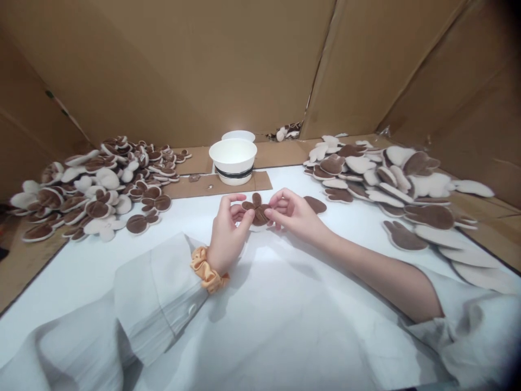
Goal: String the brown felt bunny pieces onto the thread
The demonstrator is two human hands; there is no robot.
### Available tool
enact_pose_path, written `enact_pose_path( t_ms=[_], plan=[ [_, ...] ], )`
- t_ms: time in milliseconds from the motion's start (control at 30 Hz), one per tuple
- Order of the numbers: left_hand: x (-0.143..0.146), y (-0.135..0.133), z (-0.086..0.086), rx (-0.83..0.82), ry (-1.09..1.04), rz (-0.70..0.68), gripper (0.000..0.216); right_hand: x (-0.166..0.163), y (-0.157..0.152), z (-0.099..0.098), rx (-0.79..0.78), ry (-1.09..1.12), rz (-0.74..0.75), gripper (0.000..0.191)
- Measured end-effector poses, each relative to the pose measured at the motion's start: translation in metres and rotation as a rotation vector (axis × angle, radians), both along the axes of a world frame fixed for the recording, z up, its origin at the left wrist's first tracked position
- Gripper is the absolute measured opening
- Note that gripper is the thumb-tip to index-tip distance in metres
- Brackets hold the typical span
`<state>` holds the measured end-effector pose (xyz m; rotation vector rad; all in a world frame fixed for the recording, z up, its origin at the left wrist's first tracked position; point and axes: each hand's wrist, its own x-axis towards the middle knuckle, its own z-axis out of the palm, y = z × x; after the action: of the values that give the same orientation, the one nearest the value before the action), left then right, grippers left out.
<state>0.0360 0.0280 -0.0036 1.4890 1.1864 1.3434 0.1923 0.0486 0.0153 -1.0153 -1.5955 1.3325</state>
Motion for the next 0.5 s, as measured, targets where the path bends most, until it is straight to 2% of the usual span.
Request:
enact_pose_path(
  t_ms=[100,200,300,400,500],
  plan=[
    [-0.0004,-0.0004,-0.0005,-0.008,0.035,0.014,0.029,-0.0020,-0.0012,-0.0001,-0.037,0.048,0.007,0.031],
    [-0.0010,-0.0009,0.0009,-0.037,0.145,-0.017,0.020,-0.0027,-0.0019,0.0003,-0.044,0.062,0.019,0.023],
    [-0.0019,-0.0016,0.0041,0.008,0.248,-0.008,0.016,-0.0020,-0.0023,0.0013,-0.076,-0.012,0.062,0.021],
    [-0.0018,-0.0032,0.0072,0.045,0.346,0.022,0.013,-0.0006,-0.0024,0.0033,-0.039,-0.119,0.065,0.022],
    [-0.0008,-0.0048,0.0080,0.038,0.406,-0.012,0.015,0.0000,-0.0031,0.0057,0.021,-0.126,0.076,0.019]
  ],
)
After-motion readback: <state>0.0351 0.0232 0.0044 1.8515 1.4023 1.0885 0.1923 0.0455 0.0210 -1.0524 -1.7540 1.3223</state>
